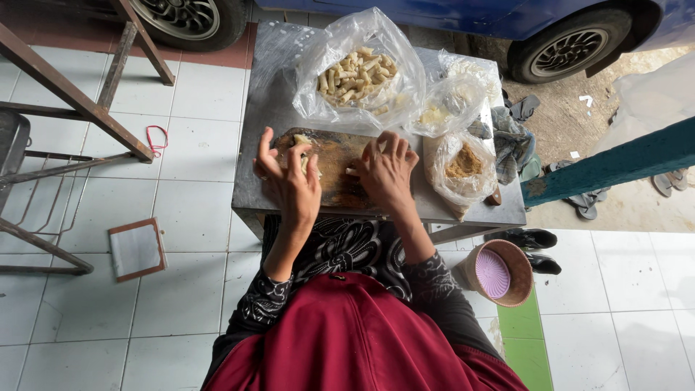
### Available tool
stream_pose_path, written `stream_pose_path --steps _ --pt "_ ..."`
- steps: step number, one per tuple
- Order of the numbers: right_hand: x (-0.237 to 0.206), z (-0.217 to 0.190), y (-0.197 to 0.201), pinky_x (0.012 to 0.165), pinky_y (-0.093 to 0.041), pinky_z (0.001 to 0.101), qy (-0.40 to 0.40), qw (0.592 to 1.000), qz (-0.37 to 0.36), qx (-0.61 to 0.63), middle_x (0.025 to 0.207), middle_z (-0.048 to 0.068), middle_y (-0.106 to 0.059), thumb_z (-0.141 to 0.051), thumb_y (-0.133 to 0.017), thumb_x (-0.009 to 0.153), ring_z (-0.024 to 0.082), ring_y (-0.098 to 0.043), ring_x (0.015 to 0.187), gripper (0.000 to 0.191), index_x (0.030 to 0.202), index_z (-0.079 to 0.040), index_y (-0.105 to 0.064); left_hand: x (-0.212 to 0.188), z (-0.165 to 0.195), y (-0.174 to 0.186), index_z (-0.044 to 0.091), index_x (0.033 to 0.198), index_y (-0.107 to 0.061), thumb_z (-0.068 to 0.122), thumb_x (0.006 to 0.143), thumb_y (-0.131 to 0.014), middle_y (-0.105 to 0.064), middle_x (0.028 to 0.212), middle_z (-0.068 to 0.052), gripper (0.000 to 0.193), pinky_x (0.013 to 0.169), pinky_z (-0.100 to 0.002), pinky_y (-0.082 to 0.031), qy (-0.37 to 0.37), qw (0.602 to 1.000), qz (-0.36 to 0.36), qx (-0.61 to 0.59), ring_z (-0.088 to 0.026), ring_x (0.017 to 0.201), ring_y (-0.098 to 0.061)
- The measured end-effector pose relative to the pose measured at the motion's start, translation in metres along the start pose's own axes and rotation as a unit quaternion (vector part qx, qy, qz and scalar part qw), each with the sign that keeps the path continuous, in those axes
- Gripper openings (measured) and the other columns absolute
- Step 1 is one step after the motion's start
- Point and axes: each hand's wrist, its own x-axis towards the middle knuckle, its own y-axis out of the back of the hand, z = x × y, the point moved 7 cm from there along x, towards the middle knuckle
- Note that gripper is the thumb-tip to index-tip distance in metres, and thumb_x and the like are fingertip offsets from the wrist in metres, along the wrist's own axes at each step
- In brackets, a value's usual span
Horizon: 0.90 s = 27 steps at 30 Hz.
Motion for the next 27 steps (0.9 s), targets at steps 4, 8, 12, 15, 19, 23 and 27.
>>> stream_pose_path --steps 4,8,12,15,19,23,27 --pt "-0.003 0.023 0.01 0.095 -0.034 0.0472 -0.011 0.998 0.025 0.059 0.13 0.012 -0.047 -0.04 -0.07 0.097 0.03 -0.042 0.118 0.025 0.109 -0.018 -0.071 0.002 -0.001 0.027 0.014 0.115 -0.066 0.012 0.094 -0.081 -0.029 0.161 -0.018 0.026 0.11 -0.05 -0.036 -0.023 0.999 0.037 0.002 -0.036 0.13 -0.04" --pt "-0.024 0.004 0.013 0.1 -0.034 0.0445 0.125 0.989 0.072 0.043 0.124 0.001 -0.067 -0.036 -0.074 0.087 0.022 -0.054 0.112 0.032 0.117 -0.023 -0.074 -0.001 0.003 0.028 0.015 0.11 -0.07 0.014 0.093 -0.08 -0.032 0.16 -0.018 0.02 0.112 -0.056 -0.031 -0.031 0.999 0.014 0.008 -0.034 0.129 -0.044" --pt "-0.026 -0.013 0.002 0.104 -0.03 0.0443 0.129 0.989 0.07 0.009 0.1 -0.004 -0.076 -0.035 -0.075 0.094 0.015 -0.061 0.1 0.026 0.117 -0.023 -0.073 -0.007 0.014 0.007 0.017 0.107 -0.072 0.018 0.091 -0.08 -0.036 0.157 -0.016 0.018 0.117 -0.064 -0.021 -0.032 0.999 -0.034 0.022 -0.032 0.125 -0.048" --pt "-0.023 -0.02 0.007 0.099 -0.038 0.0464 0.179 0.98 0.091 -0.002 0.097 0.001 -0.077 -0.031 -0.077 0.093 0.018 -0.064 0.096 0.027 0.115 -0.018 -0.071 -0.011 0.025 -0.003 0.016 0.108 -0.071 0.017 0.093 -0.079 -0.035 0.157 -0.017 0.017 0.118 -0.067 -0.017 -0.061 0.997 -0.049 0.008 -0.034 0.13 -0.048" --pt "-0.006 0.009 0.014 0.086 -0.064 0.0342 0.077 0.948 -0.054 0.305 0.103 0.004 -0.075 -0.02 -0.074 0.094 0.014 -0.074 0.094 0.033 0.124 -0.01 -0.064 -0.016 0.034 -0.004 0.015 0.11 -0.07 0.014 0.093 -0.077 -0.035 0.157 -0.018 0.019 0.119 -0.065 -0.017 -0.096 0.994 -0.053 -0.021 -0.037 0.139 -0.046" --pt "0.031 0.028 0.036 0.075 -0.065 0.0301 0.018 0.937 -0.04 0.348 0.095 0.012 -0.078 -0.012 -0.073 0.089 0.019 -0.078 0.085 0.037 0.125 -0.006 -0.063 -0.016 0.034 -0.005 0.013 0.11 -0.071 0.012 0.092 -0.075 -0.037 0.156 -0.017 0.018 0.119 -0.061 -0.02 -0.093 0.992 -0.066 -0.049 -0.036 0.131 -0.047" --pt "0.095 0.036 0.055 0.08 -0.066 0.0308 -0.006 0.934 0.032 0.355 0.111 0.015 -0.077 -0.014 -0.072 0.099 0.021 -0.079 0.097 0.03 0.127 -0.008 -0.065 -0.014 0.037 -0.009 0.01 0.11 -0.072 0.011 0.093 -0.075 -0.037 0.155 -0.018 0.018 0.117 -0.061 -0.023 -0.103 0.991 -0.066 -0.062 -0.034 0.125 -0.047"
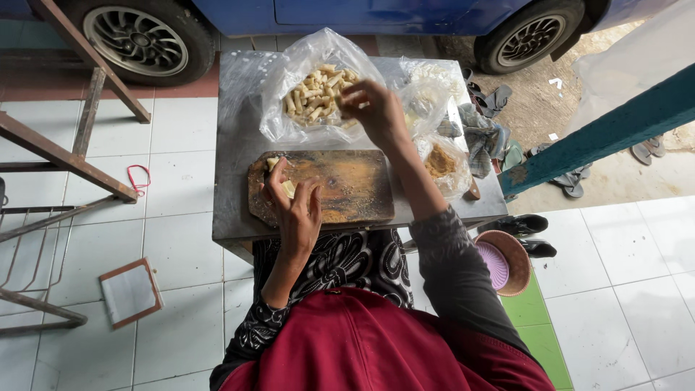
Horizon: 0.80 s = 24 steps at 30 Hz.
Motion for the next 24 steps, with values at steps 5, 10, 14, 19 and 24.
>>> stream_pose_path --steps 5,10,14,19,24 --pt "0.029 0.021 0.036 0.089 -0.061 0.0325 0.006 0.994 0.024 0.104 0.125 0.016 -0.072 -0.008 -0.062 0.101 0.023 -0.073 0.112 0.036 0.137 -0.011 -0.061 -0.002 -0.004 0.011 0.011 0.111 -0.073 0.012 0.094 -0.076 -0.038 0.154 -0.016 0.017 0.118 -0.063 -0.025 -0.01 1.0 0.022 0.008 -0.031 0.126 -0.048" --pt "0.01 0.102 0.111 0.074 -0.062 0.0273 -0.082 0.951 -0.045 -0.296 0.107 0.011 -0.078 -0.014 -0.072 0.096 0.017 -0.076 0.093 0.014 0.108 -0.008 -0.074 -0.006 -0.019 0.036 0.011 0.11 -0.072 0.011 0.094 -0.078 -0.041 0.155 -0.016 0.018 0.108 -0.049 -0.036 0.022 0.998 0.055 0.011 -0.031 0.121 -0.045" --pt "0.027 0.176 0.087 0.064 -0.06 0.0355 -0.178 0.888 -0.146 -0.398 0.099 0.007 -0.077 -0.022 -0.078 0.09 0.02 -0.072 0.077 0.019 0.105 -0.01 -0.076 -0.01 -0.023 0.047 0.011 0.114 -0.072 0.008 0.096 -0.078 -0.04 0.157 -0.018 0.019 0.108 -0.046 -0.037 0.034 0.997 0.067 -0.001 -0.032 0.123 -0.043" --pt "0.04 0.177 0.047 0.079 -0.053 0.0429 0.057 0.9 -0.177 -0.393 0.089 0.011 -0.074 -0.032 -0.095 0.061 0.029 -0.066 0.089 0.044 0.096 -0.011 -0.078 -0.014 -0.028 0.055 0.011 0.112 -0.072 0.008 0.094 -0.079 -0.041 0.155 -0.017 0.02 0.107 -0.045 -0.037 0.05 0.995 0.079 0.022 -0.032 0.122 -0.044" --pt "0.036 0.181 0.053 0.076 -0.057 0.04 -0.071 0.908 -0.208 -0.356 0.092 0.01 -0.076 -0.026 -0.087 0.078 0.024 -0.071 0.085 0.028 0.097 -0.008 -0.077 -0.019 -0.041 0.061 0.011 0.112 -0.072 0.007 0.093 -0.079 -0.042 0.156 -0.015 0.02 0.108 -0.046 -0.038 0.072 0.993 0.084 0.037 -0.031 0.121 -0.045"
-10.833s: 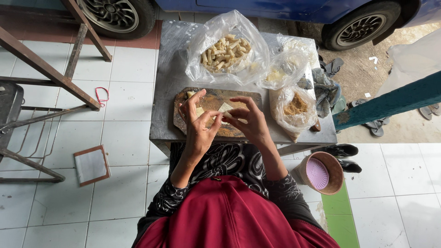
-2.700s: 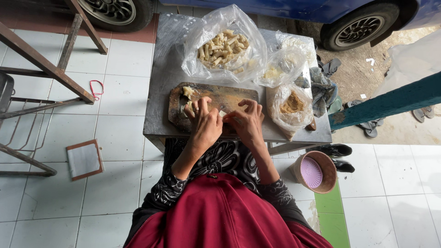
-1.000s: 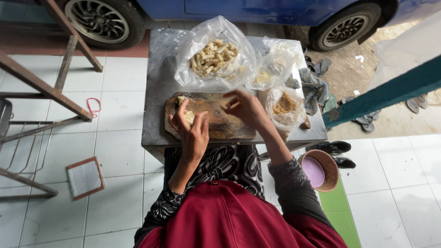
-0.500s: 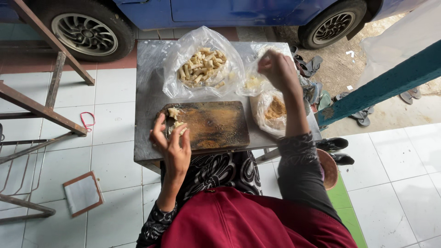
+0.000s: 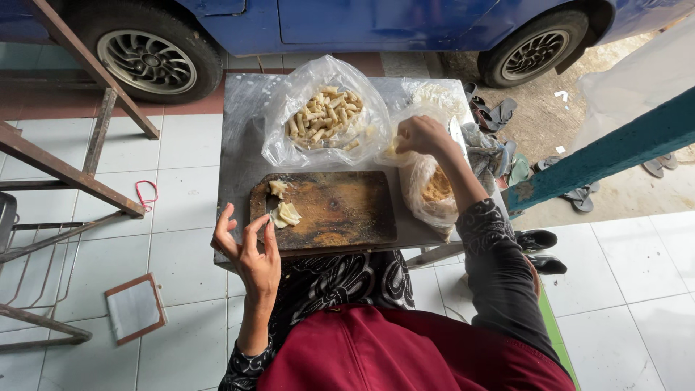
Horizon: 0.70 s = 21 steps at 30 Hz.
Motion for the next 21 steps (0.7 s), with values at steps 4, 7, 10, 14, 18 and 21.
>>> stream_pose_path --steps 4,7,10,14,18,21 --pt "-0.013 0.005 0.029 0.067 -0.064 0.0299 -0.019 0.988 0.02 0.149 0.097 0.011 -0.078 -0.017 -0.077 0.089 0.019 -0.076 0.079 0.016 0.102 -0.007 -0.076 -0.001 -0.005 0.0 0.011 0.112 -0.072 0.007 0.094 -0.078 -0.042 0.155 -0.015 0.019 0.108 -0.046 -0.039 0.005 1.0 -0.008 -0.012 -0.031 0.121 -0.046" --pt "-0.026 0.006 0.052 0.062 -0.064 0.0261 -0.018 0.973 0.044 0.227 0.097 0.014 -0.078 -0.012 -0.075 0.09 0.018 -0.077 0.078 0.018 0.107 -0.006 -0.076 0.001 -0.005 -0.003 0.009 0.112 -0.072 0.006 0.095 -0.078 -0.043 0.154 -0.015 0.018 0.107 -0.045 -0.041 0.004 0.999 -0.011 -0.031 -0.03 0.12 -0.047" --pt "-0.042 0.001 0.073 0.064 -0.065 0.0259 -0.027 0.956 0.071 0.284 0.098 0.013 -0.077 -0.011 -0.077 0.086 0.017 -0.077 0.08 0.024 0.109 -0.005 -0.075 0.002 -0.003 -0.004 0.008 0.111 -0.071 0.006 0.096 -0.077 -0.042 0.154 -0.016 0.016 0.106 -0.044 -0.043 0.007 0.998 -0.013 -0.055 -0.03 0.12 -0.047" --pt "-0.075 -0.016 0.093 0.073 -0.066 0.028 -0.052 0.914 0.089 0.393 0.096 0.013 -0.077 -0.015 -0.072 0.096 0.017 -0.077 0.084 0.017 0.11 -0.005 -0.075 0.002 -0.003 -0.002 0.007 0.111 -0.071 0.005 0.097 -0.076 -0.042 0.153 -0.015 0.016 0.107 -0.043 -0.044 0.011 0.997 -0.017 -0.07 -0.029 0.12 -0.049" --pt "-0.115 -0.089 0.072 0.078 -0.066 0.0327 0.051 0.931 0.025 0.362 0.102 0.009 -0.077 -0.012 -0.067 0.094 0.018 -0.076 0.085 0.016 0.109 -0.007 -0.074 0.003 -0.004 0.002 0.006 0.114 -0.07 0.006 0.099 -0.076 -0.041 0.154 -0.015 0.016 0.112 -0.044 -0.044 0.02 0.997 -0.009 -0.08 -0.029 0.122 -0.05" --pt "-0.137 -0.176 0.008 0.085 -0.063 0.0324 0.111 0.969 0.006 0.221 0.103 0.005 -0.077 -0.002 -0.065 0.082 0.018 -0.076 0.09 0.029 0.108 -0.012 -0.074 0.005 -0.001 0.0 0.006 0.114 -0.071 0.005 0.1 -0.075 -0.041 0.154 -0.015 0.015 0.112 -0.045 -0.043 0.016 0.997 -0.004 -0.08 -0.029 0.122 -0.051"
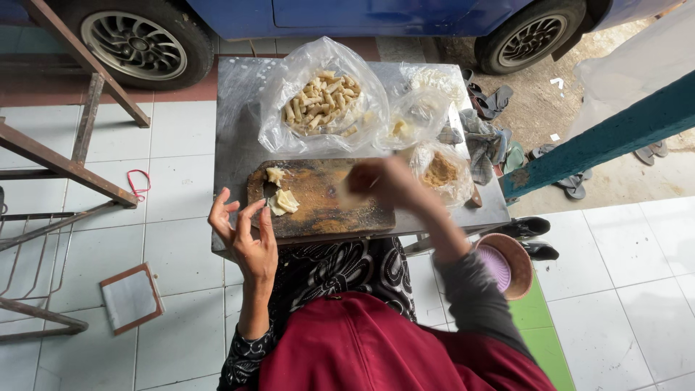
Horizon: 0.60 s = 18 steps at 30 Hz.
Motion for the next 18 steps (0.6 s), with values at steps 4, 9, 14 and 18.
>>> stream_pose_path --steps 4,9,14,18 --pt "-0.012 -0.028 -0.06 0.065 -0.059 0.0355 0.07 0.99 0.057 -0.105 0.09 0.006 -0.077 -0.022 -0.073 0.092 0.02 -0.072 0.075 0.013 0.098 -0.01 -0.074 -0.003 0.002 -0.001 0.006 0.113 -0.071 0.006 0.097 -0.075 -0.041 0.153 -0.016 0.016 0.11 -0.045 -0.043 0.001 1.0 -0.015 -0.009 -0.029 0.12 -0.051" --pt "-0.021 0.036 -0.003 0.062 -0.059 0.0289 -0.114 0.974 0.143 -0.132 0.093 0.0 -0.078 -0.026 -0.067 0.099 0.015 -0.072 0.07 0.013 0.098 -0.016 -0.076 -0.006 -0.005 0.012 0.007 0.113 -0.071 0.007 0.097 -0.076 -0.041 0.153 -0.015 0.017 0.107 -0.042 -0.046 0.02 1.0 -0.003 0.012 -0.028 0.116 -0.053" --pt "-0.045 0.033 0.015 0.077 -0.061 0.0258 0.008 0.951 0.187 0.248 0.097 0.004 -0.077 -0.02 -0.071 0.094 0.011 -0.073 0.086 0.018 0.108 -0.009 -0.07 -0.006 0.021 -0.02 0.007 0.124 -0.067 0.011 0.096 -0.076 -0.057 0.14 -0.013 0.029 0.108 -0.04 -0.05 -0.041 0.995 -0.059 -0.065 -0.024 0.12 -0.063" --pt "-0.05 0.018 -0.025 0.076 -0.057 0.025 0.007 0.832 0.083 0.548 0.097 0.005 -0.073 -0.013 -0.073 0.097 0.01 -0.069 0.086 0.017 0.109 -0.001 -0.069 -0.021 0.02 -0.094 0.005 0.148 -0.051 0.026 0.095 -0.071 -0.073 0.12 -0.012 0.06 0.093 -0.034 -0.06 0.345 0.731 -0.241 -0.537 -0.021 0.108 -0.072"
